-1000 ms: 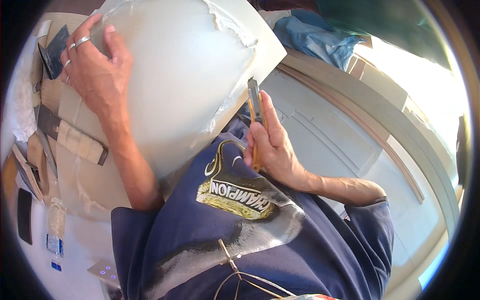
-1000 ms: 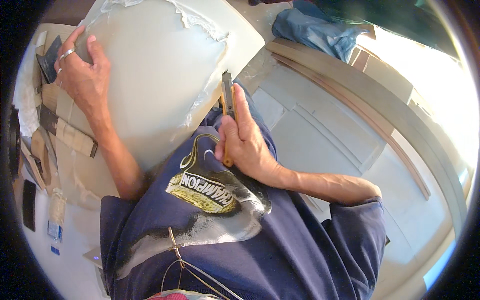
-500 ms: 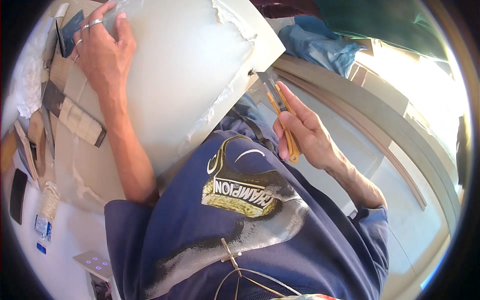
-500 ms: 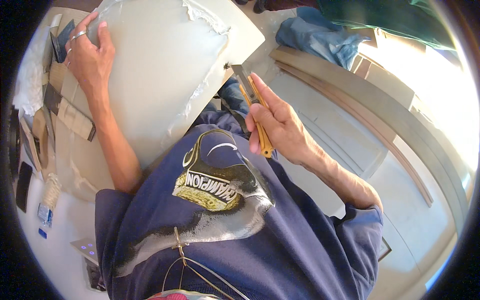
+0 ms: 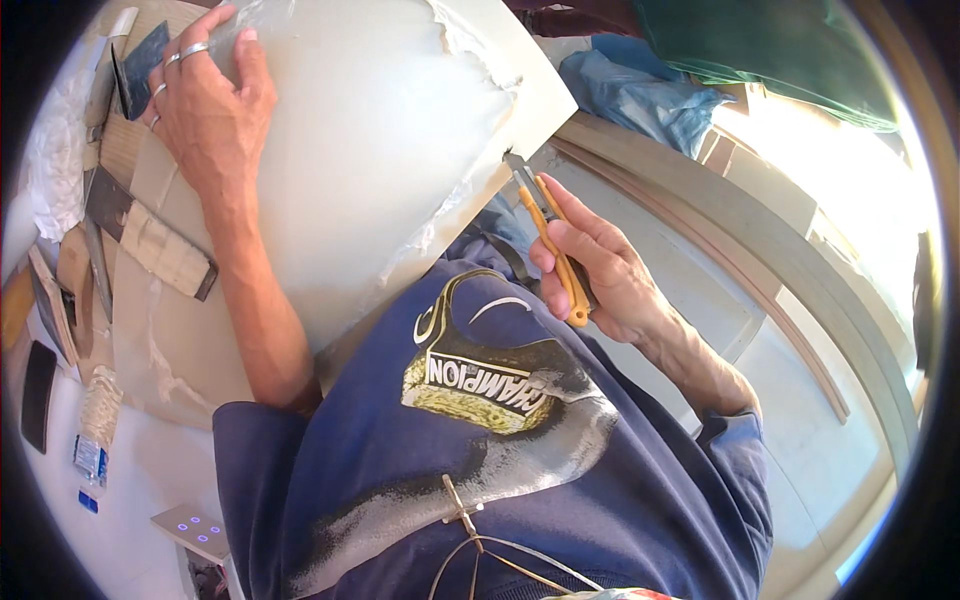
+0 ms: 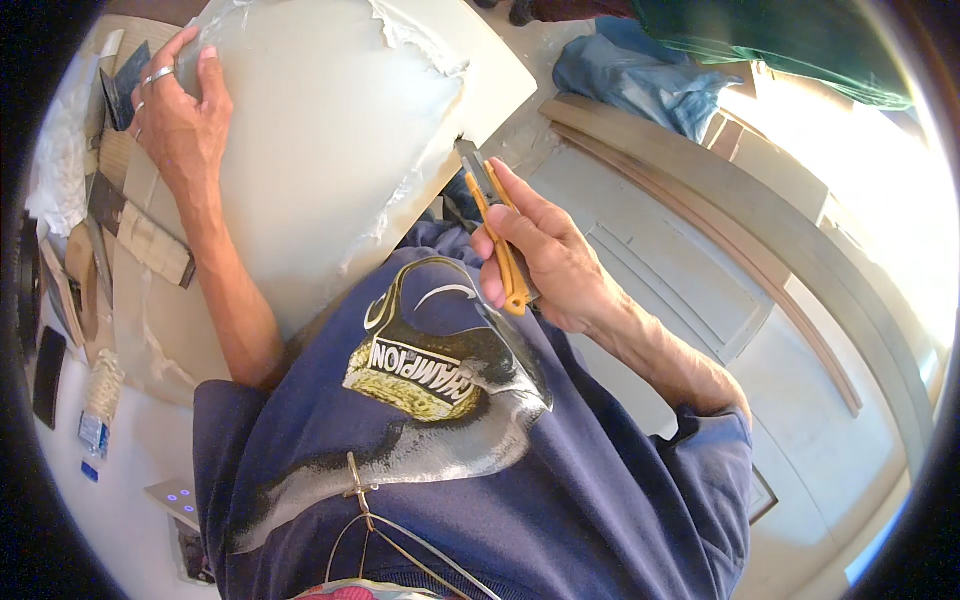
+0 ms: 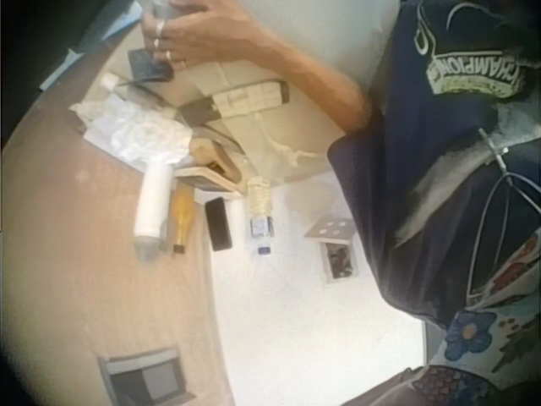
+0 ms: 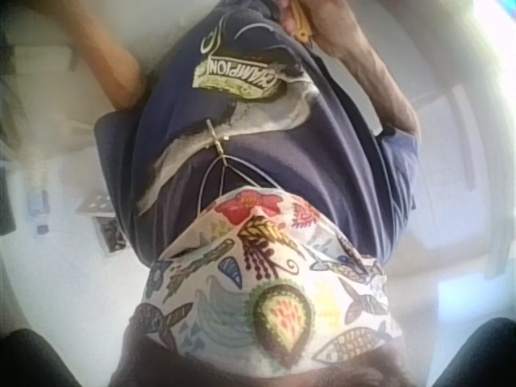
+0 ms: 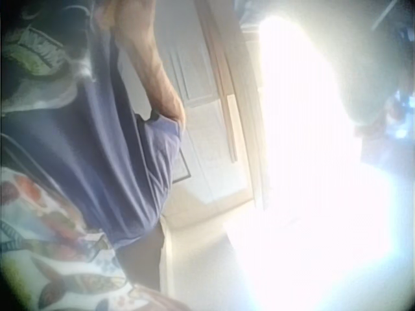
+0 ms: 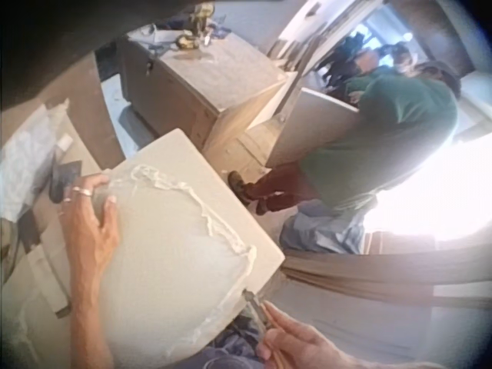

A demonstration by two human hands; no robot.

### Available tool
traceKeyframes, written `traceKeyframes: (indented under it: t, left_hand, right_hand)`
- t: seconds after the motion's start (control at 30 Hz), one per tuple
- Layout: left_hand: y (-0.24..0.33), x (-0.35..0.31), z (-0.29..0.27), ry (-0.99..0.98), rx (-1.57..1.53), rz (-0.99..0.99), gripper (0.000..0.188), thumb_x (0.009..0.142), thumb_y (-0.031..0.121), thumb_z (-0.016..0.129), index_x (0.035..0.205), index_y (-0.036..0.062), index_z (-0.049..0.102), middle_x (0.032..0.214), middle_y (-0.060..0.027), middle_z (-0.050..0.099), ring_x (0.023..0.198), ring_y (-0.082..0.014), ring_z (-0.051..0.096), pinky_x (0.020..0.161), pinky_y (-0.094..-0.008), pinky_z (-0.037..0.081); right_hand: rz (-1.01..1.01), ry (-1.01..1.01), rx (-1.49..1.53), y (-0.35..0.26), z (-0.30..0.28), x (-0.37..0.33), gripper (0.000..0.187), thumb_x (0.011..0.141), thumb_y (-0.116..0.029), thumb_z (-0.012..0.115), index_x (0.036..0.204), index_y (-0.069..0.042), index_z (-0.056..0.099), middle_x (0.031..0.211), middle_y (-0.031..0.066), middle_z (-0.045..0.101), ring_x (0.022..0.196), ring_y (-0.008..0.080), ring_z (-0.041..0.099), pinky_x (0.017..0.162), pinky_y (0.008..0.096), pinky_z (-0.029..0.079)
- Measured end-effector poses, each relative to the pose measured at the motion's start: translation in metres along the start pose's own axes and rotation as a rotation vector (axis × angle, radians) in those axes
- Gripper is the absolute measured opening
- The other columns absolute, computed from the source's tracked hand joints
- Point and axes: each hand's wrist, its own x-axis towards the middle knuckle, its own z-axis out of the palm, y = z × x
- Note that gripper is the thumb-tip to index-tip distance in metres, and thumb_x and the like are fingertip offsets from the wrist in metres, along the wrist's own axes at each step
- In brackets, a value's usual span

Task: The person scrapes excess dried adhesive from the edge of a white furniture panel using a utility knife. The person works along the perimeter of the board, clearing the residue from the edge and the surface.

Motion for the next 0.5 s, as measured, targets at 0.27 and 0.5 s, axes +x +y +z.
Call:
traceKeyframes:
  t: [0.27, 0.5]
  left_hand:
    - [0.012, -0.007, -0.008, 0.056, 0.05, 0.038, 0.03, 0.095, 0.028, 0.068, 0.124, 0.0198, 0.071, 0.112, -0.0103, 0.074, 0.109, -0.0357, 0.067, 0.093, -0.0495, 0.052]
    - [0.012, -0.011, -0.014, 0.062, -0.007, 0.043, 0.029, 0.093, 0.027, 0.069, 0.122, 0.0218, 0.071, 0.113, -0.0091, 0.073, 0.109, -0.0356, 0.066, 0.092, -0.0534, 0.05]
  right_hand:
    - [0.08, -0.062, 0.329, -0.002, 0.004, -0.002, 0.069, 0.112, -0.021, 0.044, 0.167, -0.017, 0.004, 0.091, 0.0074, 0.054, 0.064, 0.0177, 0.06, 0.055, 0.0295, 0.053]
    - [0.053, 0.027, 0.083, 0.007, 0.028, -0.002, 0.07, 0.112, -0.022, 0.044, 0.167, -0.017, 0.001, 0.09, 0.0063, 0.052, 0.066, 0.0162, 0.06, 0.059, 0.029, 0.053]
